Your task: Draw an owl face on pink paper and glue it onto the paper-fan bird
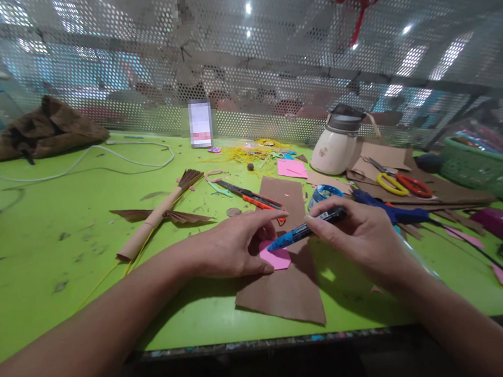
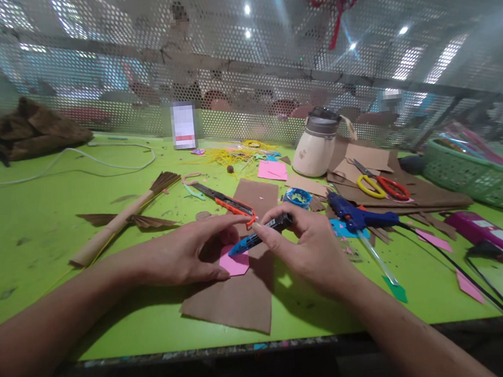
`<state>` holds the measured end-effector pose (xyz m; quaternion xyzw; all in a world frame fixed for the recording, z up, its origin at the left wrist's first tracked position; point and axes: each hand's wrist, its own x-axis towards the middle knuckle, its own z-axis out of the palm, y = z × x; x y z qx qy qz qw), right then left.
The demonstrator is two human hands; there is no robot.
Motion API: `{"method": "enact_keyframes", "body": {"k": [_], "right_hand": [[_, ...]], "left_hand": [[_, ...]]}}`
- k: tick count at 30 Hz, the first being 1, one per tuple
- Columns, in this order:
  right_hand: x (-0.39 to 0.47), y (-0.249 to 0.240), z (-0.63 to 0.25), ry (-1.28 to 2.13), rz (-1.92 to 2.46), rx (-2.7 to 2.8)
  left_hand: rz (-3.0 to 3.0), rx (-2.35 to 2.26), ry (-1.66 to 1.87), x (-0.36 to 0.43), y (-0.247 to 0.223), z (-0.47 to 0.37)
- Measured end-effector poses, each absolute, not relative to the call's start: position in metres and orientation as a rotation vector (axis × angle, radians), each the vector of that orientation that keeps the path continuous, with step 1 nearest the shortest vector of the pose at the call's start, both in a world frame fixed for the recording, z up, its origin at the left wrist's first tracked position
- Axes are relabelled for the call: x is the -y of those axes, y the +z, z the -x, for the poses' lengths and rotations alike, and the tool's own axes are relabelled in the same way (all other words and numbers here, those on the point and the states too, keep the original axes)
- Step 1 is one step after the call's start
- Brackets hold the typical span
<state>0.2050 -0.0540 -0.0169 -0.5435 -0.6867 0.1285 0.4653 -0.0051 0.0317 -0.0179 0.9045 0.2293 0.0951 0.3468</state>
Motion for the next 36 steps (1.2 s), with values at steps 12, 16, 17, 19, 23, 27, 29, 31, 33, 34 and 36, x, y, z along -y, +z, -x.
{"method": "enact_keyframes", "body": {"k": [12,16,17,19,23,27,29,31,33,34,36], "right_hand": [[0.0545,-0.0160,-0.2044,0.302,1.342,1.684],[0.0541,-0.0158,-0.2043,0.302,1.340,1.688],[0.0542,-0.0158,-0.2043,0.302,1.338,1.685],[0.0546,-0.0158,-0.2044,0.312,1.334,1.683],[0.0552,-0.0155,-0.2042,0.311,1.329,1.694],[0.0547,-0.0164,-0.2049,0.302,1.349,1.656],[0.0541,-0.0169,-0.2062,0.303,1.341,1.608],[0.0534,-0.0170,-0.2079,0.290,1.320,1.553],[0.0526,-0.0169,-0.2097,0.272,1.303,1.524],[0.0523,-0.0169,-0.2105,0.267,1.302,1.524],[0.0516,-0.0175,-0.2119,0.262,1.306,1.536]], "left_hand": [[-2.345,-0.600,0.253,-0.0312,-0.0169,0.0051],[-2.336,-0.612,0.224,-0.0312,-0.0157,0.0051],[-2.336,-0.607,0.221,-0.0312,-0.0156,0.0052],[-2.339,-0.600,0.220,-0.0313,-0.0156,0.0053],[-2.348,-0.614,0.220,-0.0316,-0.0165,0.0054],[-2.345,-0.632,0.223,-0.0305,-0.0167,0.0055],[-2.345,-0.654,0.240,-0.0296,-0.0166,0.0056],[-2.342,-0.671,0.244,-0.0292,-0.0166,0.0055],[-2.336,-0.663,0.243,-0.0295,-0.0169,0.0053],[-2.332,-0.651,0.246,-0.0298,-0.0172,0.0051],[-2.331,-0.623,0.263,-0.0305,-0.0180,0.0047]]}}
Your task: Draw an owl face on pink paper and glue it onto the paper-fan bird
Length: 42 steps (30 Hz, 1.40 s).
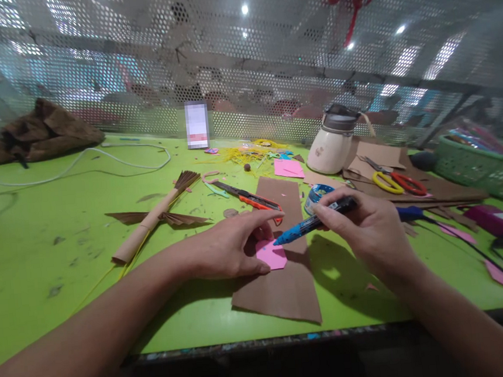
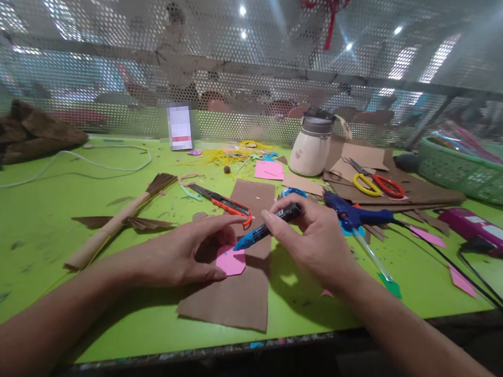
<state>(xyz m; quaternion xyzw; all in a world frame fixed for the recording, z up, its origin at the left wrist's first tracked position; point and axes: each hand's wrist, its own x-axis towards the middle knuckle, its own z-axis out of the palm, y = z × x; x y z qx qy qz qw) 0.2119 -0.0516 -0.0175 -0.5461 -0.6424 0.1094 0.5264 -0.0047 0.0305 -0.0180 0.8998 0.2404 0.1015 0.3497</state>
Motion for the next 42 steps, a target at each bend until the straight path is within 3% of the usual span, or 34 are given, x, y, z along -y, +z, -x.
{"method": "enact_keyframes", "body": {"k": [42], "right_hand": [[0.0503,-0.0224,-0.2120,0.215,1.355,1.634]], "left_hand": [[-2.347,-0.598,0.274,-0.0314,-0.0186,0.0042]]}}
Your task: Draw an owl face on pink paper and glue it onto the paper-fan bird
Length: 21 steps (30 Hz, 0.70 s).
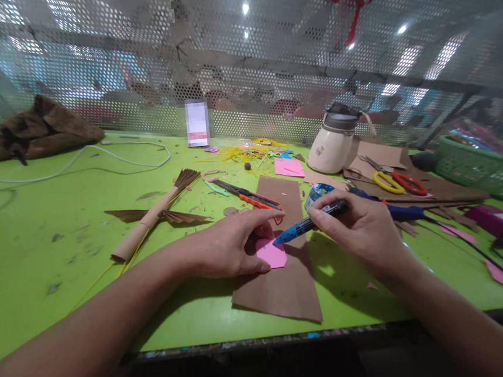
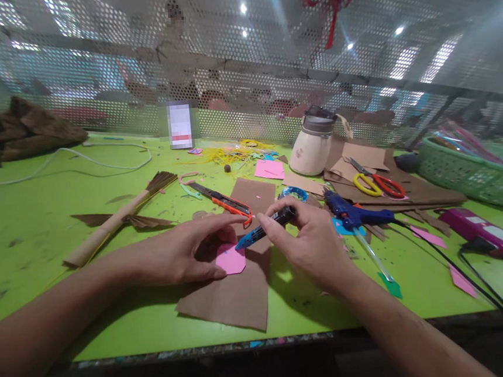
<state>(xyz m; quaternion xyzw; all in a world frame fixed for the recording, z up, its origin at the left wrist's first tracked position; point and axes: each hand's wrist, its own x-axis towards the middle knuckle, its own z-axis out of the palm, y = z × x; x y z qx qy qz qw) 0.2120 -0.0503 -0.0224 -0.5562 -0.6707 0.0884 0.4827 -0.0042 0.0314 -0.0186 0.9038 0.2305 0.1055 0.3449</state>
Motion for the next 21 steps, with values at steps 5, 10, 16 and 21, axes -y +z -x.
{"method": "enact_keyframes", "body": {"k": [5,10,16,21], "right_hand": [[0.0509,-0.0216,-0.2112,0.220,1.392,1.604],[0.0529,-0.0199,-0.2091,0.201,1.406,1.607],[0.0523,-0.0198,-0.2100,0.196,1.383,1.643],[0.0512,-0.0205,-0.2108,0.170,1.394,1.636]], "left_hand": [[-2.330,-0.598,0.290,-0.0309,-0.0194,0.0038],[-2.343,-0.596,0.283,-0.0310,-0.0185,0.0042],[-2.340,-0.603,0.275,-0.0302,-0.0175,0.0039],[-2.343,-0.609,0.272,-0.0296,-0.0182,0.0037]]}}
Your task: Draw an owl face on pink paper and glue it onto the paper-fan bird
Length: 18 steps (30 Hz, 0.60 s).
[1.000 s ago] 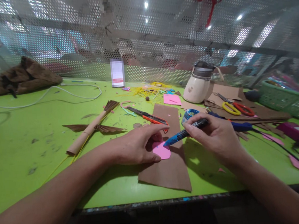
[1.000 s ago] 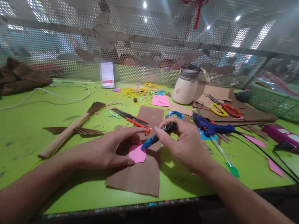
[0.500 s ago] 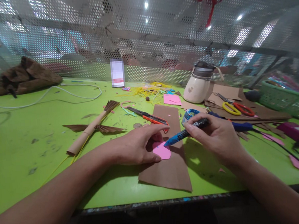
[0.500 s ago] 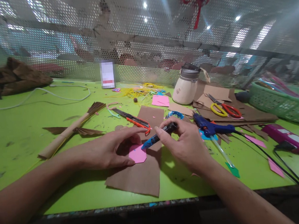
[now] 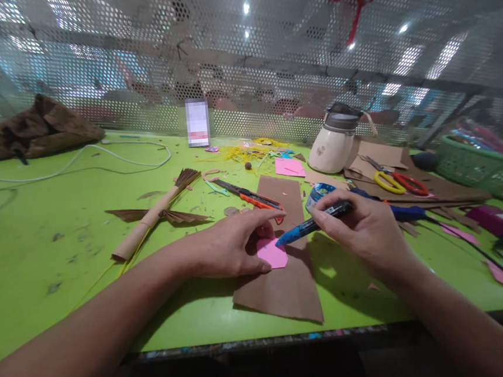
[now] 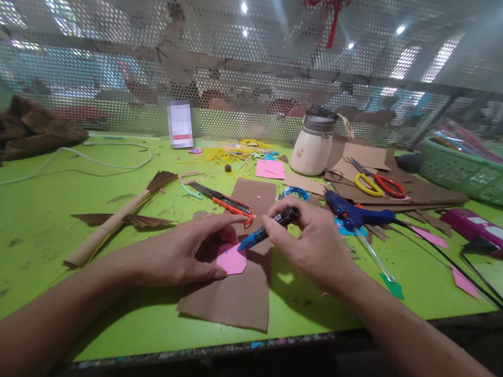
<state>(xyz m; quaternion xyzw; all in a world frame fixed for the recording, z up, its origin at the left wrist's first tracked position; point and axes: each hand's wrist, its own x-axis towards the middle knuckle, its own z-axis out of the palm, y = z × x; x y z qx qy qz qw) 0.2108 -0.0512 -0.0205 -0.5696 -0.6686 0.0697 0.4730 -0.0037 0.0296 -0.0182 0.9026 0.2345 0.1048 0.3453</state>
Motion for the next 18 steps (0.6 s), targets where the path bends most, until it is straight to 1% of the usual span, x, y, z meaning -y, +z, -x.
{"method": "enact_keyframes", "body": {"k": [18], "right_hand": [[0.0528,-0.0179,-0.2086,0.190,1.394,1.658]], "left_hand": [[-2.336,-0.603,0.258,-0.0307,-0.0181,0.0036]]}}
